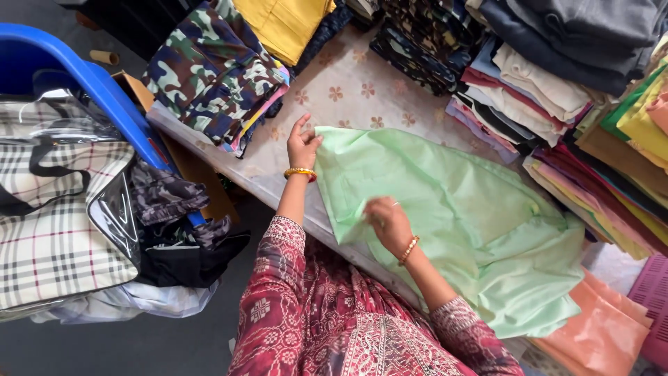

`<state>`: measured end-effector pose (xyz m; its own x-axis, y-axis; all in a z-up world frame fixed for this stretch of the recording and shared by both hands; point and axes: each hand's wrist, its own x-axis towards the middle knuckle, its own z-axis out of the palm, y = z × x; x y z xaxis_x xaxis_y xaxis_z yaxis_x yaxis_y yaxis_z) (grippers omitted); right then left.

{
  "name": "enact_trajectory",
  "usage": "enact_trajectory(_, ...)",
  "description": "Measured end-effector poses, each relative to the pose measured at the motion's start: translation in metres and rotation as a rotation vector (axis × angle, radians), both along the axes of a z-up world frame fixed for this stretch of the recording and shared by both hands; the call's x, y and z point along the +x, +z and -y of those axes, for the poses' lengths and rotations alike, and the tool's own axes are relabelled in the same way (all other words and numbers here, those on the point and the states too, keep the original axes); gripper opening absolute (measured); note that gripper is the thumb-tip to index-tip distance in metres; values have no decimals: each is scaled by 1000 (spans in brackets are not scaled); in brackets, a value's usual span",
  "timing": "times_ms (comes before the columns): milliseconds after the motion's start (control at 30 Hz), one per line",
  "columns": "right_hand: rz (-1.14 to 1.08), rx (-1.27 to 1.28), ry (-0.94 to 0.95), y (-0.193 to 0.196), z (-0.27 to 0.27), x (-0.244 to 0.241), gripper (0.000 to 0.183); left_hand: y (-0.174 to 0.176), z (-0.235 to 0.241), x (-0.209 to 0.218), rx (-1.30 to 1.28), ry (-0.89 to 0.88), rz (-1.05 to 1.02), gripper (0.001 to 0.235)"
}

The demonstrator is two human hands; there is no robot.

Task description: Fold various pieces of clothing and fabric on a table.

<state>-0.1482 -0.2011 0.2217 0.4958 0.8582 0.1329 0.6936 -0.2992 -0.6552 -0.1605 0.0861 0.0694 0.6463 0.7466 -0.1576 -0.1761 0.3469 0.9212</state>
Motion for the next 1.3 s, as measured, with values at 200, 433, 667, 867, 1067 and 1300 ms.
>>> enact_trajectory(200,-724,-559,437,-139,18,-101,38,1,-23,-7,38,110,-95,61)
enact_trajectory(433,-712,-306,517,-91,-8,-58,21,-14,-11,-32,116,37,-168,56)
enact_trajectory(667,-314,24,-21,-20,-39,9,19,32,73,-65,89,-298,-89,53)
enact_trajectory(867,-196,133,-122,21,-54,16,22,91,100,-81,55,-357,-80,43)
enact_trajectory(1067,-234,159,-147,3,-48,17,19,140,106,-93,220,-356,-37,49)
enact_trajectory(1300,-162,198,-150,37,-49,-2,42,83,112,-97,727,-238,-223,22)
